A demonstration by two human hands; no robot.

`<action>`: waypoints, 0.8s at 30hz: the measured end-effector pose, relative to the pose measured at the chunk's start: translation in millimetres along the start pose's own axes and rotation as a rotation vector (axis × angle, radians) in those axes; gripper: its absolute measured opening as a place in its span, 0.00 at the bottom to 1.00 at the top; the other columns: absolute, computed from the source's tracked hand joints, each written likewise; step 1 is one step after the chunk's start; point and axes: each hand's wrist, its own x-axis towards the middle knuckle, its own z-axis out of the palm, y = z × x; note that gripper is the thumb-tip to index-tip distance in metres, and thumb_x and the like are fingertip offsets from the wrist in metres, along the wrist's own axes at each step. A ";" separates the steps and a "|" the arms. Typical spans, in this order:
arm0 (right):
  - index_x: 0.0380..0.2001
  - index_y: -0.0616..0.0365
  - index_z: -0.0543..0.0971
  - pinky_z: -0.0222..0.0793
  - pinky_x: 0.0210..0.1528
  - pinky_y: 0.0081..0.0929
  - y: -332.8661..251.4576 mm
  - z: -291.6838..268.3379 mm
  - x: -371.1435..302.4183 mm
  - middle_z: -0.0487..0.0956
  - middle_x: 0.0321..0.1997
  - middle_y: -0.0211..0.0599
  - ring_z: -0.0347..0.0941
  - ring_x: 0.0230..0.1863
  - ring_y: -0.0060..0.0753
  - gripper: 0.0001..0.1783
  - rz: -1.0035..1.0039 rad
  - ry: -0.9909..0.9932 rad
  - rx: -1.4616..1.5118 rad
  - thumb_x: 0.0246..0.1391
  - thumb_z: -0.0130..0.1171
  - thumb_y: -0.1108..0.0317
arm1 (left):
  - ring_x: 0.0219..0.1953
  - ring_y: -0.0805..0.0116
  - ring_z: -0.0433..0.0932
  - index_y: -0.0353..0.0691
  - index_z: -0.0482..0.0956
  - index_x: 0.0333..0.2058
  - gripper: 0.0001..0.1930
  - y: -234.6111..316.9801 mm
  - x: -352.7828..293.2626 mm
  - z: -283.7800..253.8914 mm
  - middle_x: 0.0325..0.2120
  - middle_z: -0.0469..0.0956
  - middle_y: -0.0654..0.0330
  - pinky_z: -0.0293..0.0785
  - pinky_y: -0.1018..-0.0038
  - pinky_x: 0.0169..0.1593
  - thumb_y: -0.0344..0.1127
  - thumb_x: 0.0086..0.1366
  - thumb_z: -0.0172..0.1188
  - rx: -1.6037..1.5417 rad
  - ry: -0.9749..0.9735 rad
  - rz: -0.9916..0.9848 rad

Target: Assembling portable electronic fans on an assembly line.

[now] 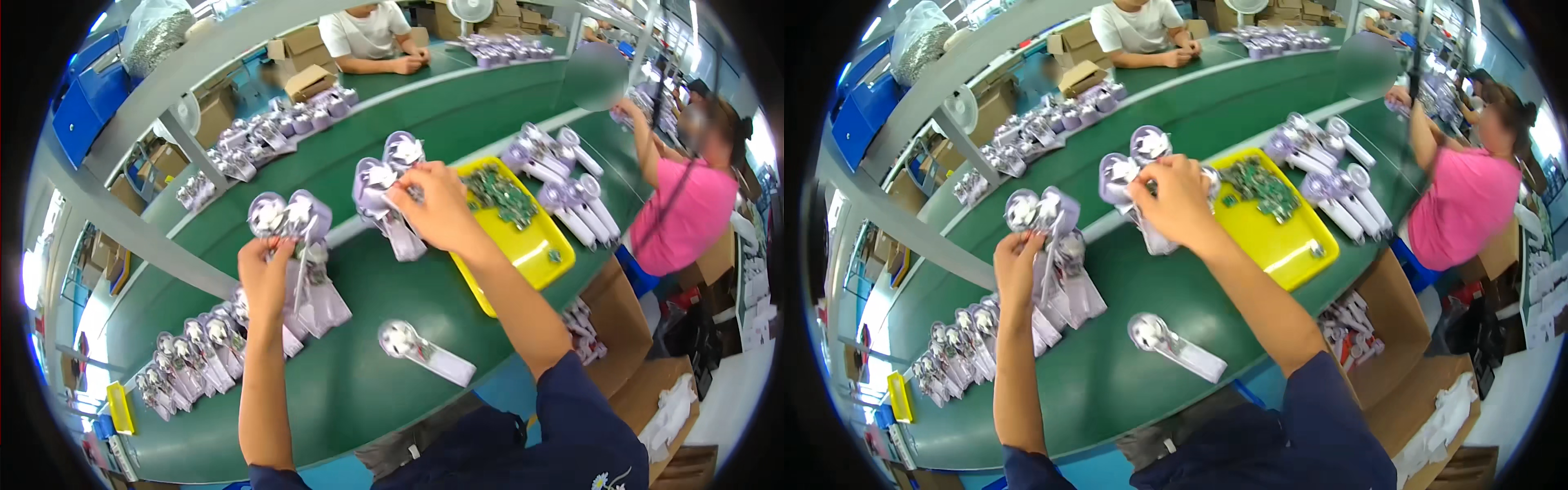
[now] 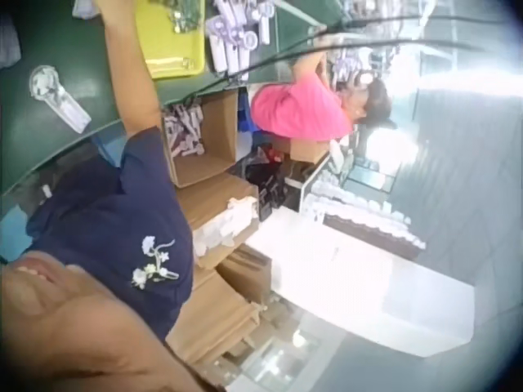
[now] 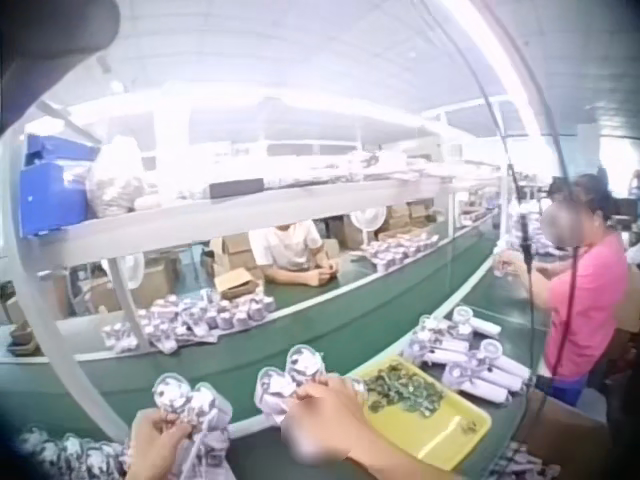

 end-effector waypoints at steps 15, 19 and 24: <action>0.38 0.59 0.87 0.67 0.56 0.65 59.7 261.7 206.9 0.83 0.47 0.58 0.77 0.53 0.61 0.21 -0.024 -0.374 -0.437 0.57 0.51 0.57 | 0.55 0.52 0.79 0.39 0.84 0.46 0.16 -193.1 234.6 57.5 0.51 0.83 0.50 0.70 0.55 0.61 0.42 0.65 0.62 0.238 0.072 -0.161; 0.37 0.62 0.86 0.62 0.60 0.55 77.6 315.4 196.5 0.77 0.57 0.57 0.68 0.60 0.57 0.19 0.274 0.041 -0.297 0.57 0.52 0.61 | 0.50 0.38 0.76 0.33 0.87 0.36 0.17 -250.5 276.8 91.7 0.50 0.77 0.33 0.72 0.56 0.58 0.44 0.59 0.68 0.496 0.087 -0.240; 0.39 0.55 0.87 0.62 0.57 0.50 50.0 285.9 200.0 0.77 0.58 0.55 0.67 0.61 0.54 0.15 0.252 -0.136 -0.408 0.55 0.56 0.62 | 0.49 0.40 0.72 0.28 0.83 0.37 0.22 -228.7 275.7 92.2 0.43 0.75 0.30 0.70 0.54 0.56 0.47 0.59 0.69 0.417 0.111 -0.246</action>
